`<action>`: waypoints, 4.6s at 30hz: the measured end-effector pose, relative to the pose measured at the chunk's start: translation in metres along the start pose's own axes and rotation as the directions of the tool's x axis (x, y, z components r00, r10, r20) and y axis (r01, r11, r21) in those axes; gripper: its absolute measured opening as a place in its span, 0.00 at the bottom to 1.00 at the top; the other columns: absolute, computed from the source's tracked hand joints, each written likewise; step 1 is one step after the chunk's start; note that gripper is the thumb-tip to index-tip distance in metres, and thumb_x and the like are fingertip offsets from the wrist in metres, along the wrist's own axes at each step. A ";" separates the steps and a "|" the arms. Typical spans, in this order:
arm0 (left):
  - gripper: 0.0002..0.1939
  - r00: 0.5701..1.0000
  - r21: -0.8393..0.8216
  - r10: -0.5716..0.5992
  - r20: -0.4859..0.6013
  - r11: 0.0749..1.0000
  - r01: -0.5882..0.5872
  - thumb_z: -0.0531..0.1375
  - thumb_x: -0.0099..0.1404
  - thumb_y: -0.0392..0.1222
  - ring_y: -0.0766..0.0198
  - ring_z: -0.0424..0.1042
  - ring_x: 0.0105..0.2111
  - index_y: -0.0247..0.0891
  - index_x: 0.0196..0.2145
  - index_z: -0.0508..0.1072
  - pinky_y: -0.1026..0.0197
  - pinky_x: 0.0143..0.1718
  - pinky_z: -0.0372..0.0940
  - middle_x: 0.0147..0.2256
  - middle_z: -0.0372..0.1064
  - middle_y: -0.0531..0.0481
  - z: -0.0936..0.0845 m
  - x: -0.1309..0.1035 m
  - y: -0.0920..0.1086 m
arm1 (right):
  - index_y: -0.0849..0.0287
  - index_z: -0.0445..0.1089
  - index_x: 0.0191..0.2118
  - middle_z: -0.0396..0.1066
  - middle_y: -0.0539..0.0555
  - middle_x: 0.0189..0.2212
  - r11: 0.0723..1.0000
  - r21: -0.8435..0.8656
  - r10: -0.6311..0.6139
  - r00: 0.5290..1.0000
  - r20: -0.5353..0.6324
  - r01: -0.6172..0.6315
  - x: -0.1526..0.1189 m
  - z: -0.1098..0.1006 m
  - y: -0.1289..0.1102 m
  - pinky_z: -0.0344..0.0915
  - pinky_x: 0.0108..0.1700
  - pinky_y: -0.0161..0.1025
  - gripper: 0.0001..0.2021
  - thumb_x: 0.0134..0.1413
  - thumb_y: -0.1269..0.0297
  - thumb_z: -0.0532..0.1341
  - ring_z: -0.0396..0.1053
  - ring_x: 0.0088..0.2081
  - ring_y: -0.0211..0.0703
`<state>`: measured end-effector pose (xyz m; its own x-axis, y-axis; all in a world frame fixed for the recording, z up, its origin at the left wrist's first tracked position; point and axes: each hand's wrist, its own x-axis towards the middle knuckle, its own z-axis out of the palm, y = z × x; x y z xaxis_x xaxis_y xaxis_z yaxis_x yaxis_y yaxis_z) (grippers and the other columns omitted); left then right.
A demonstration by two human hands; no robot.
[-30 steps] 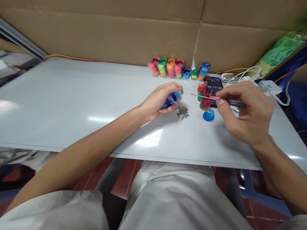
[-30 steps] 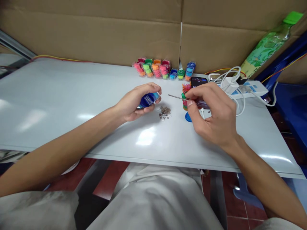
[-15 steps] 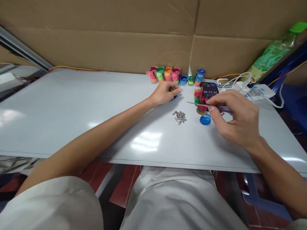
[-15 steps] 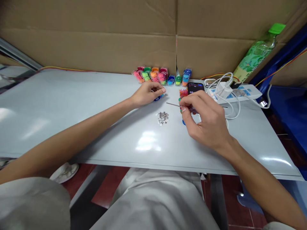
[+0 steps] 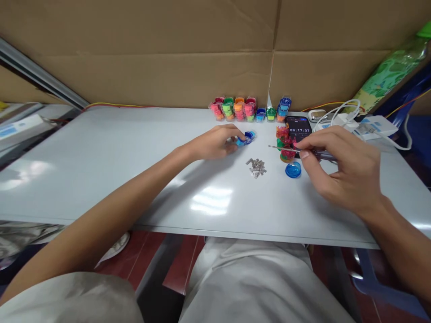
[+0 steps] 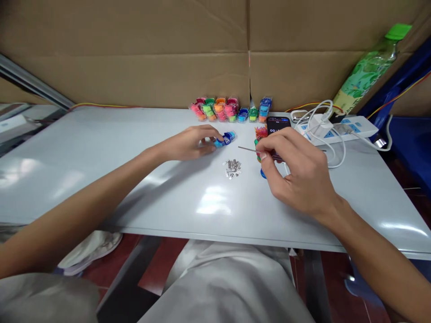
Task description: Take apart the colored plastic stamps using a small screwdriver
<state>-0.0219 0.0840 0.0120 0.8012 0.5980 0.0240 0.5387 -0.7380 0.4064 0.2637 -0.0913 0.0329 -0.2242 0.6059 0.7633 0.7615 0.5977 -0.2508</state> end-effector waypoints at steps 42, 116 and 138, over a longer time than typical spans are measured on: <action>0.27 0.967 0.486 0.206 -0.151 0.867 -0.109 0.58 0.63 0.32 0.35 0.65 0.58 0.37 0.59 0.79 0.35 0.55 0.61 0.59 0.69 0.32 0.022 0.077 0.020 | 0.49 0.76 0.44 0.80 0.52 0.37 0.999 -0.035 0.012 0.997 -0.071 -0.015 0.007 -0.006 0.009 0.75 0.39 0.47 0.14 0.58 0.77 0.66 0.77 0.36 0.48; 0.12 0.918 -0.435 0.166 -0.359 0.841 -0.322 0.69 0.72 0.50 0.59 0.78 0.43 0.40 0.39 0.85 0.58 0.48 0.71 0.45 0.78 0.44 0.056 0.010 0.105 | 0.44 0.69 0.61 0.76 0.51 0.34 0.939 -0.080 0.340 0.939 0.060 -0.335 0.008 -0.026 0.014 0.62 0.28 0.47 0.38 0.43 0.49 0.80 0.64 0.23 0.43; 0.14 0.939 -0.306 0.177 -0.295 0.914 -0.268 0.69 0.69 0.49 0.55 0.75 0.43 0.37 0.45 0.79 0.54 0.46 0.68 0.44 0.76 0.42 0.061 0.013 0.115 | 0.46 0.66 0.67 0.79 0.53 0.45 0.977 -0.005 0.208 0.959 0.190 -0.211 0.005 -0.028 0.017 0.77 0.43 0.46 0.41 0.48 0.54 0.79 0.81 0.39 0.49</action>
<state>0.0664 -0.0125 0.0038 0.7707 0.5233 0.3635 0.1978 -0.7388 0.6442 0.2928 -0.0933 0.0493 -0.1721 0.8057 0.5667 0.7949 0.4534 -0.4032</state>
